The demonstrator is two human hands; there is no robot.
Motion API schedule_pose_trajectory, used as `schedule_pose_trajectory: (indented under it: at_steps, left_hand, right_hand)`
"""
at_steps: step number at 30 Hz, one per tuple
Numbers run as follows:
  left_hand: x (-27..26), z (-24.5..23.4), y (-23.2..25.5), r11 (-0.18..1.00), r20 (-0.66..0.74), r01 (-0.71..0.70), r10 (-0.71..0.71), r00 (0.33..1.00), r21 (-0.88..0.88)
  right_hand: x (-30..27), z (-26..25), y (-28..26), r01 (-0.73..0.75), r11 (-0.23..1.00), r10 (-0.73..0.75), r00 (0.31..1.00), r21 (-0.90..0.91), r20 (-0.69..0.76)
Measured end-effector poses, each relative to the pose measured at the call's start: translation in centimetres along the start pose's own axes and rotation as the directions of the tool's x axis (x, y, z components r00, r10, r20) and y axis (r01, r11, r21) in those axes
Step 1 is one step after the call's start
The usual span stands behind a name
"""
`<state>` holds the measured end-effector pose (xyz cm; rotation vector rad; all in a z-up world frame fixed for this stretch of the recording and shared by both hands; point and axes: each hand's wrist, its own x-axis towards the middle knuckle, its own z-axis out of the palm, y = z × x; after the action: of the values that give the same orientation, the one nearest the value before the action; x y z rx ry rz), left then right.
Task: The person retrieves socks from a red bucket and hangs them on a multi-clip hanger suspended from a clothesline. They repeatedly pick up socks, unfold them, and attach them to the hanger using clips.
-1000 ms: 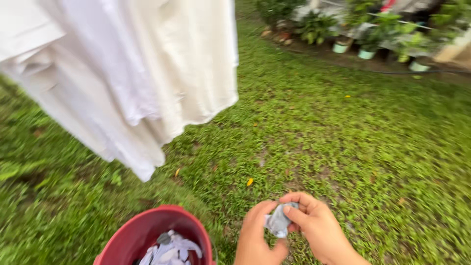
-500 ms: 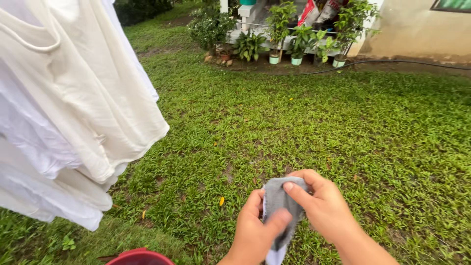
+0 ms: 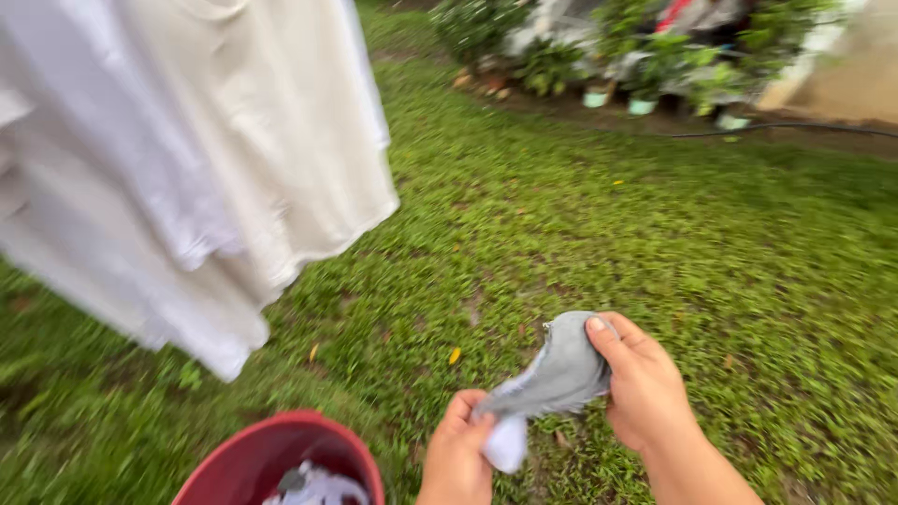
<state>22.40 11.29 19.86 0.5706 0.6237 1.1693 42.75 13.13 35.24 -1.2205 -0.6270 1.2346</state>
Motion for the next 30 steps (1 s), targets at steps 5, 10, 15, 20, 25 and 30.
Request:
schedule_pose_trajectory:
  at_steps: [5, 10, 15, 20, 25, 30]
  left_hand:
    - [-2.6, -3.9, 1.6, 0.931, -0.24, 0.078, -0.172, 0.955, -0.355]
    - [-4.2, -5.9, -0.1, 0.963, -0.437, -0.018, -0.106, 0.893, -0.269]
    - [-7.6, -11.9, -1.6, 0.988, -0.737, 0.156, -0.102, 0.668, 0.005]
    - [-12.0, -21.2, -0.2, 0.984, -0.854, 0.18, -0.102, 0.511, -0.01]
    - [-14.9, -28.8, 4.5, 0.991, -0.968, 0.137, -0.036, 0.25, -0.001]
    - [-14.0, -33.6, 4.1, 0.995, -0.973, 0.09, 0.024, 0.231, 0.046]
  right_hand:
    - [2.9, 2.6, 1.3, -0.197, 0.943, 0.247, 0.954, 0.268, -0.169]
    - [3.4, 6.6, 4.6, -0.339, 0.93, 0.352, 0.933, 0.139, -0.079]
    - [0.9, 7.9, 9.6, -0.535, 0.837, 0.511, 0.691, -0.114, 0.512]
    - [2.2, 10.3, 12.7, -0.052, 0.869, 0.394, 0.673, -0.492, 0.626]
    - [1.7, 12.6, 12.9, -0.041, 0.801, 0.452, 0.695, -0.597, 0.559]
    - [0.2, 13.6, 15.2, -0.133, 0.739, 0.594, 0.591, -0.66, 0.546]
